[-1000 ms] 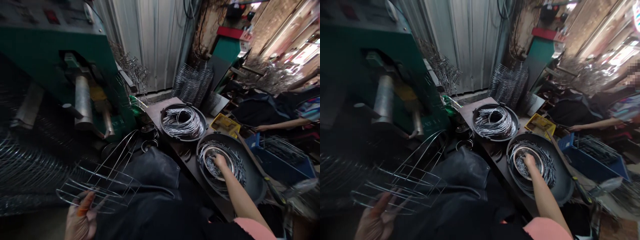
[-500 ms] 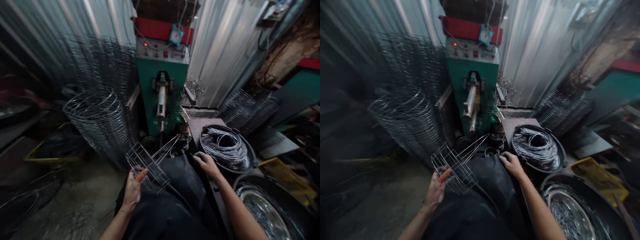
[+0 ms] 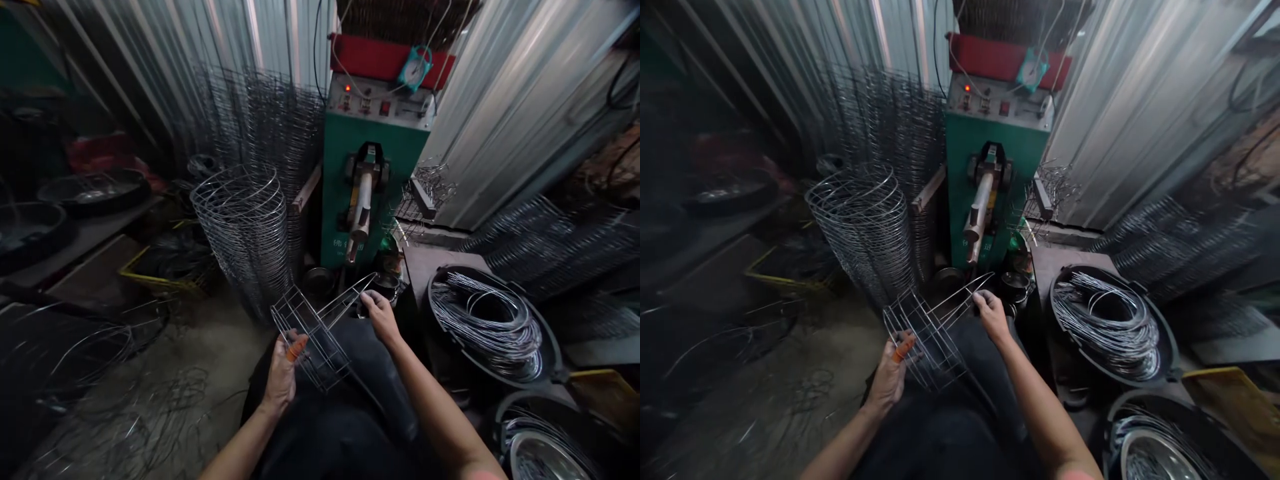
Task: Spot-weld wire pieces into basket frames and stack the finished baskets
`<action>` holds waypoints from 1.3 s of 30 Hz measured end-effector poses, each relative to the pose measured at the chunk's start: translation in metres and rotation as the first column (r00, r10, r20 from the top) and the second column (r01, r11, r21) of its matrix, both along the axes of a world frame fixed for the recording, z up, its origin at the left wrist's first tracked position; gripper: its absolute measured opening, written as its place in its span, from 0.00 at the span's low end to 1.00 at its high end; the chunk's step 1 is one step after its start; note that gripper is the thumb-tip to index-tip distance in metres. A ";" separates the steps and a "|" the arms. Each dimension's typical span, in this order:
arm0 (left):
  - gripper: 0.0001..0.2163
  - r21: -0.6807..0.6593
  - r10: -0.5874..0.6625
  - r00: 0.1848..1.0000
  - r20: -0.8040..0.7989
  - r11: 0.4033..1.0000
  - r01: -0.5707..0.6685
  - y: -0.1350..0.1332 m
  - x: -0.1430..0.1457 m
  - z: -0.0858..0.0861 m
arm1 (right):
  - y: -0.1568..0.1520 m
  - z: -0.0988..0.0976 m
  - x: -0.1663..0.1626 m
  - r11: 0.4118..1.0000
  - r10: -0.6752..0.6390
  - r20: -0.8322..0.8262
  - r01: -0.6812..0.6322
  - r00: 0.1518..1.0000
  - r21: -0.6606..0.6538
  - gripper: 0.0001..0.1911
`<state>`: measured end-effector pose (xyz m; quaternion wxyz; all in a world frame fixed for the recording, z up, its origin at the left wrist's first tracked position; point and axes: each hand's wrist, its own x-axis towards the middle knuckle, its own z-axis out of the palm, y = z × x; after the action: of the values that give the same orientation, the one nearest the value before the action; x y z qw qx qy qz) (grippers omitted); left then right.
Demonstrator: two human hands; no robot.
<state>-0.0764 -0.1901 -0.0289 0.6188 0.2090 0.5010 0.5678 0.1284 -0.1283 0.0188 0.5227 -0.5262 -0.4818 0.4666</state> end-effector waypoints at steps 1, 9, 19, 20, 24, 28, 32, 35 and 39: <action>0.17 -0.006 -0.001 1.000 -0.001 1.000 0.001 0.001 0.001 0.000 | 0.002 -0.001 0.000 1.000 -0.003 -0.003 0.003 1.000 0.004 0.19; 0.18 -0.066 -0.004 1.000 -0.006 0.998 0.004 0.017 0.011 0.006 | 0.026 -0.015 0.004 0.999 0.001 -0.120 -0.005 0.993 -0.032 0.20; 0.19 -0.130 0.005 1.000 -0.010 0.992 -0.007 0.042 0.020 0.012 | 0.055 -0.026 0.004 0.994 -0.075 -0.290 0.047 0.954 -0.101 0.17; 0.19 -0.132 0.004 1.000 -0.013 0.991 -0.005 0.043 0.020 0.012 | 0.058 -0.025 0.004 0.993 -0.075 -0.293 0.046 0.953 -0.106 0.17; 0.19 -0.120 0.000 1.000 -0.011 0.993 -0.001 0.049 0.020 0.011 | 0.066 -0.023 0.005 0.993 -0.063 -0.309 0.028 0.949 -0.116 0.16; 0.19 -0.133 -0.016 1.000 0.000 0.991 0.016 0.058 0.020 0.014 | 0.076 -0.022 0.006 0.993 -0.063 -0.353 0.023 0.934 -0.115 0.16; 0.21 -0.160 -0.012 1.000 -0.020 0.987 0.009 0.067 0.024 0.022 | 0.085 -0.022 0.009 0.991 -0.080 -0.348 0.037 0.934 -0.130 0.15; 0.21 -0.175 -0.021 0.999 -0.030 0.984 0.015 0.070 0.027 0.028 | 0.090 -0.023 0.010 0.990 -0.088 -0.334 0.044 0.939 -0.136 0.15; 0.20 -0.173 -0.012 1.000 -0.028 0.985 0.007 0.071 0.028 0.033 | 0.098 -0.023 0.012 0.988 -0.076 -0.335 0.026 0.939 -0.152 0.16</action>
<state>-0.0483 -0.1194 0.0042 0.6300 0.1651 0.5561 0.5163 0.1404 -0.0306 -0.0046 0.5700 -0.4870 -0.3354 0.5705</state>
